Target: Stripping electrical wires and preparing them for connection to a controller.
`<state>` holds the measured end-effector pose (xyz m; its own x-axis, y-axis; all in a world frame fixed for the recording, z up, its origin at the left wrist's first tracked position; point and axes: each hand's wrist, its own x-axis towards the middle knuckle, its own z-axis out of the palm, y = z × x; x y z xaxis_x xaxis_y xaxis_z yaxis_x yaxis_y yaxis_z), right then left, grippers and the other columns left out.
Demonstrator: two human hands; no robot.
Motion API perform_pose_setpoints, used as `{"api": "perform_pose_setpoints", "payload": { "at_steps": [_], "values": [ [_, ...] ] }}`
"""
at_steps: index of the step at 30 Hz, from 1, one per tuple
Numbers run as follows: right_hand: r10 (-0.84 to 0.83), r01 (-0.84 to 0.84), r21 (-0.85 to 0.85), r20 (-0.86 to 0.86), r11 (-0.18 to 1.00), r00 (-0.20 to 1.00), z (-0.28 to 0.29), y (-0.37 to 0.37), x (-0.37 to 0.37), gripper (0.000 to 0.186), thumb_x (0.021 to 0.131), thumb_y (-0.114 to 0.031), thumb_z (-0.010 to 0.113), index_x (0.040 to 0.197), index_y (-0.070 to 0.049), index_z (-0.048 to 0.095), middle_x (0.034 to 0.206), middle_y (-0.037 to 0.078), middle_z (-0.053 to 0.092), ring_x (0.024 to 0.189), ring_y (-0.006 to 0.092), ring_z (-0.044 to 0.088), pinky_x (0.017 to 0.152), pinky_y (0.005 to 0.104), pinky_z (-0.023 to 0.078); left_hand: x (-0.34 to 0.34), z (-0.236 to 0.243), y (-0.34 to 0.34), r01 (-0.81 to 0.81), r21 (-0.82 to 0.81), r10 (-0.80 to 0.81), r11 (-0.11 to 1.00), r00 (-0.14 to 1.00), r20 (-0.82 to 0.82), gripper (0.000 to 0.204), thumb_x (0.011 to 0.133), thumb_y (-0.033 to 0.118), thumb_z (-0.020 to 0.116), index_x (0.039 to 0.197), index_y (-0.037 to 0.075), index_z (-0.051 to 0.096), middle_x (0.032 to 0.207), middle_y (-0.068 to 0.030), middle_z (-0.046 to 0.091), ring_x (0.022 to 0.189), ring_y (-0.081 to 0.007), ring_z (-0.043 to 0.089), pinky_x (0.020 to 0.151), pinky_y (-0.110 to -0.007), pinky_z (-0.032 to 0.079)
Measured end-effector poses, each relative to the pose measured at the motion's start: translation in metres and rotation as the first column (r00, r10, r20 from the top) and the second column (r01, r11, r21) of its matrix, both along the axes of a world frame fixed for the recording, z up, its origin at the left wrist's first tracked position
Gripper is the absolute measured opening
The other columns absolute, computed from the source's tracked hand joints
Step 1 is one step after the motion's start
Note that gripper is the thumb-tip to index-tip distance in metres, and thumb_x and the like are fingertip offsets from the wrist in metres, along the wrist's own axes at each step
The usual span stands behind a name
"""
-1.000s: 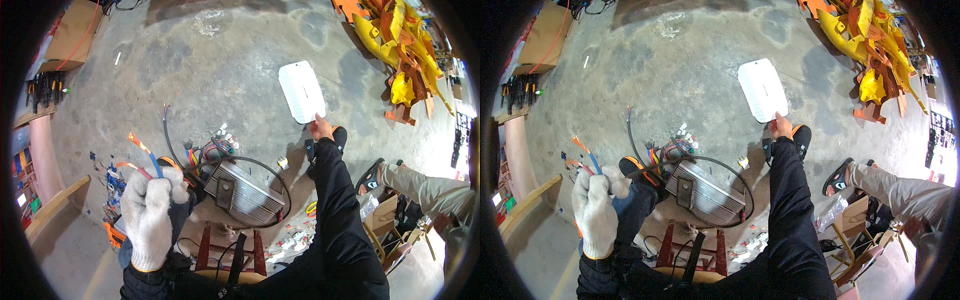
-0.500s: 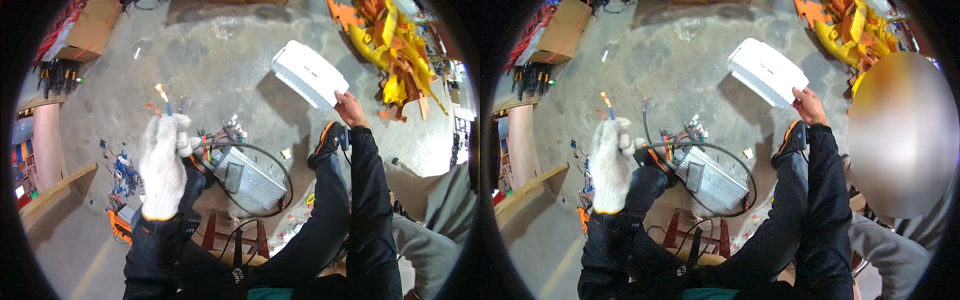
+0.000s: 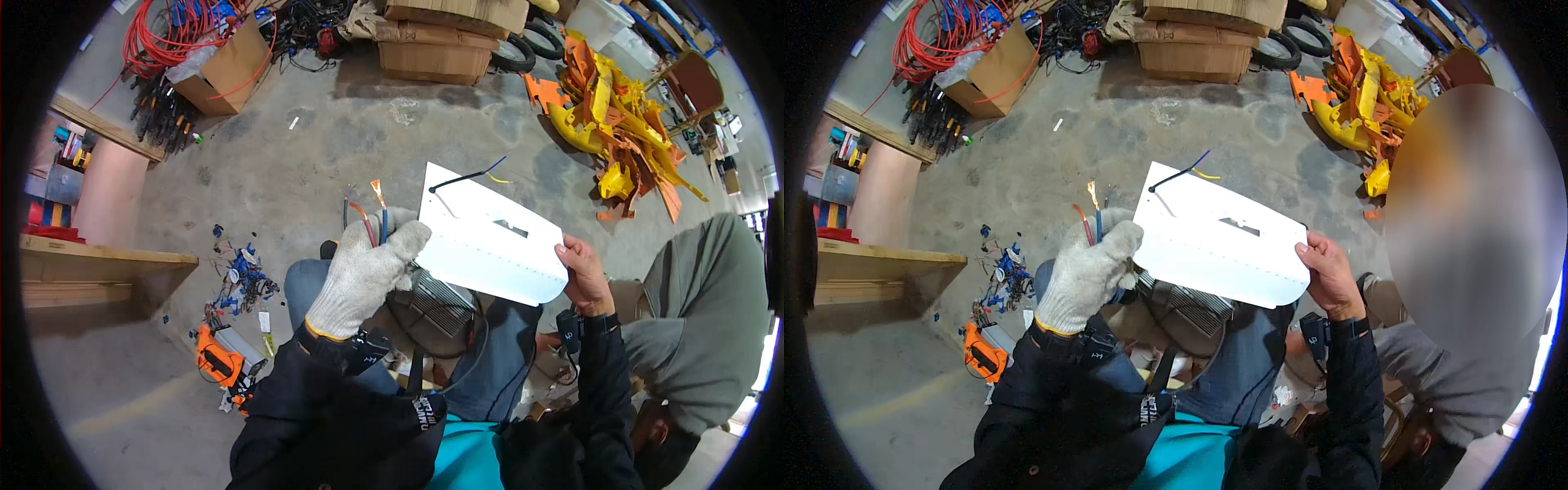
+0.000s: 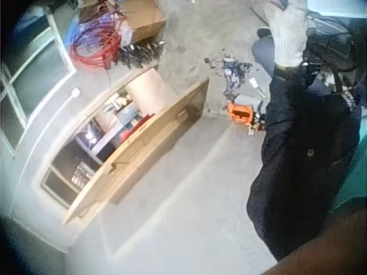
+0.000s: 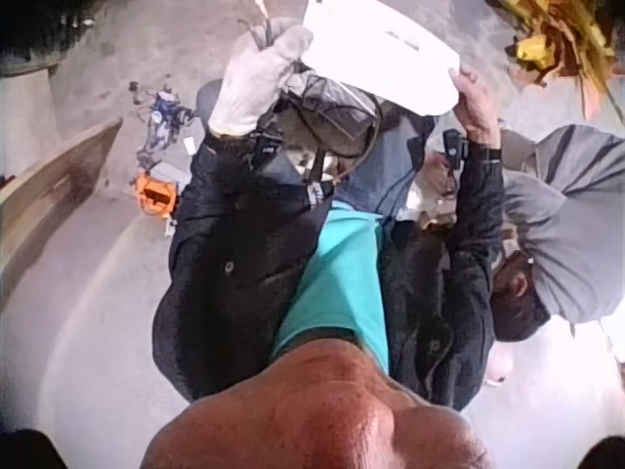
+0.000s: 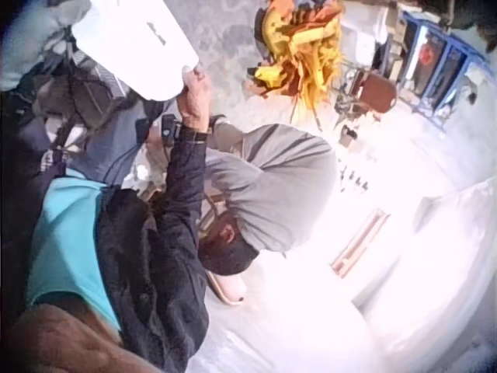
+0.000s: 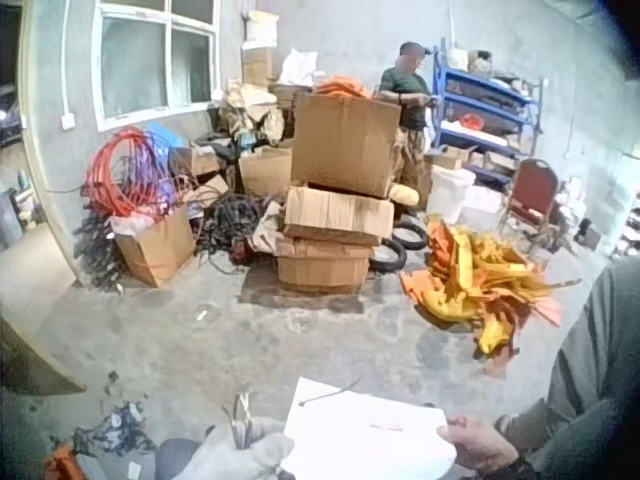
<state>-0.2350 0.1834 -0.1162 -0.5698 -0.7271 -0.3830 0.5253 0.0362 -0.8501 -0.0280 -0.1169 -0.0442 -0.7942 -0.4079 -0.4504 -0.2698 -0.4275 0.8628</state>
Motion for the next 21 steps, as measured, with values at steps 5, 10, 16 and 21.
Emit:
{"api": "perform_pose_setpoints", "payload": {
  "at_steps": [5, 10, 16, 21],
  "values": [
    [-0.018, 0.018, -0.007, 0.047, 1.000, 0.999, 0.017, 0.029, 0.054, 0.047, 0.097, -0.019, 0.071, 0.135, 0.006, 0.058, 0.118, 0.010, 0.072, 0.106, 0.0163, 0.070, 0.096, 0.0304, 0.054, 0.052, 0.030, 0.026, 0.071, -0.157, -0.067, 0.985, 0.997, 0.030, 0.033, 0.097, 0.027, 0.072, 0.112, -0.003, 0.066, 0.077, 0.0010, 0.062, 0.061, -0.0043, 0.057, 0.053, -0.021, 0.048],
    [-0.083, 0.082, -0.061, -0.021, 0.995, 0.996, 0.016, 0.057, 0.097, 0.056, 0.097, -0.021, 0.072, 0.142, 0.004, 0.051, 0.125, 0.009, 0.068, 0.110, 0.0162, 0.067, 0.099, 0.0311, 0.052, 0.082, 0.028, 0.045, 0.164, -0.272, -0.152, 0.948, 0.986, 0.067, 0.031, 0.095, 0.021, 0.068, 0.113, -0.003, 0.068, 0.083, 0.0006, 0.064, 0.061, -0.0053, 0.056, 0.052, -0.020, 0.044],
    [-0.384, 0.367, -0.120, -0.175, 0.922, 0.907, 0.016, 0.089, 0.097, 0.049, 0.102, -0.018, 0.066, 0.144, 0.000, 0.049, 0.115, 0.002, 0.068, 0.088, 0.0053, 0.063, 0.084, 0.0227, 0.052, 0.077, 0.004, 0.013, -0.227, -0.184, 0.175, 0.956, 0.949, -0.261, 0.030, 0.104, 0.030, 0.061, 0.114, 0.003, 0.067, 0.078, 0.0041, 0.057, 0.053, -0.0044, 0.045, 0.047, -0.022, 0.038],
    [-0.537, 0.516, -0.154, -0.192, 0.843, 0.821, 0.027, 0.129, 0.098, 0.043, 0.107, -0.018, 0.058, 0.145, -0.001, 0.048, 0.114, -0.002, 0.067, 0.074, -0.0014, 0.053, 0.078, 0.0166, 0.049, 0.026, 0.029, -0.040, -0.492, -0.099, 0.435, 0.865, 0.834, -0.340, 0.037, 0.109, 0.035, 0.049, 0.114, 0.002, 0.065, 0.071, 0.0052, 0.043, 0.054, -0.0079, 0.042, 0.052, -0.027, 0.041]
  ]
}}
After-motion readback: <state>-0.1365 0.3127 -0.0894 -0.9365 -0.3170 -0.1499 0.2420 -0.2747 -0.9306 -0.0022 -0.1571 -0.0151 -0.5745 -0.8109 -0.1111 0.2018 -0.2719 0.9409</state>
